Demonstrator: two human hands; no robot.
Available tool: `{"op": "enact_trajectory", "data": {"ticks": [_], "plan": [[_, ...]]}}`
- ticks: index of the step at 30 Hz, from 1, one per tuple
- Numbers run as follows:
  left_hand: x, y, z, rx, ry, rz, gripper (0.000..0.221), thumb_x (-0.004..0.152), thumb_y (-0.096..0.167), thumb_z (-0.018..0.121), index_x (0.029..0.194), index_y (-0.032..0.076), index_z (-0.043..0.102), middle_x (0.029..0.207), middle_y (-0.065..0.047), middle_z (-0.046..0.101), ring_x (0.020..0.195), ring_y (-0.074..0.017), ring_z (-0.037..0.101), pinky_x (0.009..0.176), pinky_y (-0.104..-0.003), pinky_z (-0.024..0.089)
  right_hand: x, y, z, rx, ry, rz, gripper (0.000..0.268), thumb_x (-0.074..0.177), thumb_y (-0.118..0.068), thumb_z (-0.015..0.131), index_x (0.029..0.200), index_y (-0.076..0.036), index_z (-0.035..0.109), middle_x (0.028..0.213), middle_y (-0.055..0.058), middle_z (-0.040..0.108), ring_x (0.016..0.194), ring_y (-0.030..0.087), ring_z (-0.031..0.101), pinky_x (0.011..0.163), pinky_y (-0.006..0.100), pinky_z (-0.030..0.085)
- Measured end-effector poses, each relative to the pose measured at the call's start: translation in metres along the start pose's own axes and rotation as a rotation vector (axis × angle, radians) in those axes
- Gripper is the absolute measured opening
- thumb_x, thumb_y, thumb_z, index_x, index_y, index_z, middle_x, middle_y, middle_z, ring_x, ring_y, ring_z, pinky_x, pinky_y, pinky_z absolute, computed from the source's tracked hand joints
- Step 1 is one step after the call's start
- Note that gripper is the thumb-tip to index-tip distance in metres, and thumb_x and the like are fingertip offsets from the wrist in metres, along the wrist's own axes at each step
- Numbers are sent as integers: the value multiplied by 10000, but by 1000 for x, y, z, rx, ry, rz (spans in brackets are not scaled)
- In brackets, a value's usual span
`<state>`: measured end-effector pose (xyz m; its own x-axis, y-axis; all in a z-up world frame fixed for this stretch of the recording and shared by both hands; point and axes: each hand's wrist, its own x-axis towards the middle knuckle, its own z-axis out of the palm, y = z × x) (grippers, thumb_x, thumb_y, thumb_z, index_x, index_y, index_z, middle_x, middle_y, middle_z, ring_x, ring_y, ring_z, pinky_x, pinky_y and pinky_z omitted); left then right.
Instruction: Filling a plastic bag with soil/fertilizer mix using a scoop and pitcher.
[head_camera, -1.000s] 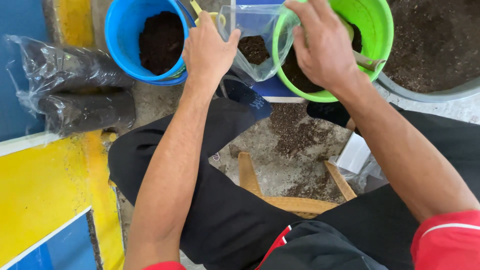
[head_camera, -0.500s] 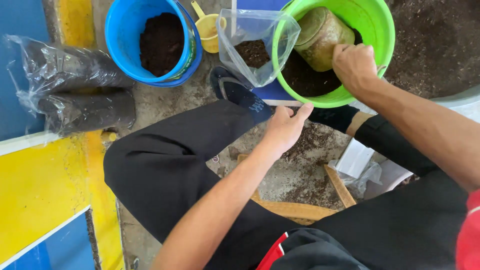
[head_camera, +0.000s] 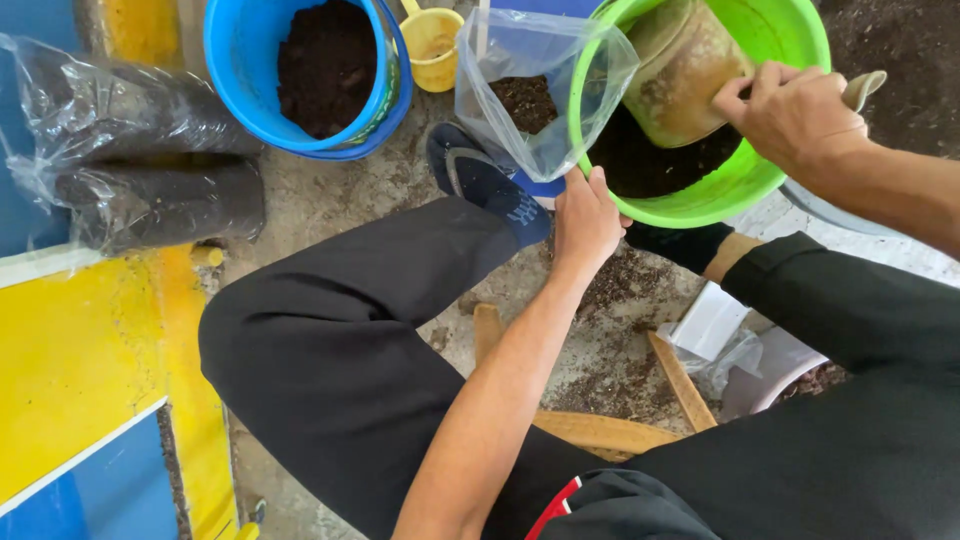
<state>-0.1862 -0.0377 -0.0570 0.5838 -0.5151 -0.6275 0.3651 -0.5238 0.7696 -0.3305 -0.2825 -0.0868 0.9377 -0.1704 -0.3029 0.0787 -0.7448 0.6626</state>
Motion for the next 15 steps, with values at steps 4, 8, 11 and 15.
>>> {"op": "enact_trajectory", "data": {"ticks": [4,8,11,15], "plan": [[1,5,-1,-16,-17,16,388,1073,241,388,1335,-44,396,698,-159,684,537,-245,721,447,-357,611,17,-40,20,-155,-167,11,435,1034,-173,545,1454,-188,432,867,121,607,523,118,540,364,278,364],[0,0,-1,-10,-34,15,374,1074,229,376,1283,-81,397,667,-170,686,524,-257,721,447,-357,603,33,-107,23,-195,-384,240,559,889,-94,648,1370,-212,389,840,143,610,544,155,579,357,331,403],[3,-1,2,-29,-48,35,358,1074,218,377,1232,-102,411,660,-181,685,527,-269,728,454,-361,609,36,-121,14,147,-512,426,615,838,-101,721,1364,-150,406,931,165,651,678,229,668,420,393,491],[16,-9,-2,-58,-65,37,333,1075,205,391,1169,-110,446,692,-190,683,548,-288,745,488,-367,613,69,-144,14,697,-870,554,818,812,-166,809,1436,74,337,1093,199,696,877,308,695,586,437,549]]}}
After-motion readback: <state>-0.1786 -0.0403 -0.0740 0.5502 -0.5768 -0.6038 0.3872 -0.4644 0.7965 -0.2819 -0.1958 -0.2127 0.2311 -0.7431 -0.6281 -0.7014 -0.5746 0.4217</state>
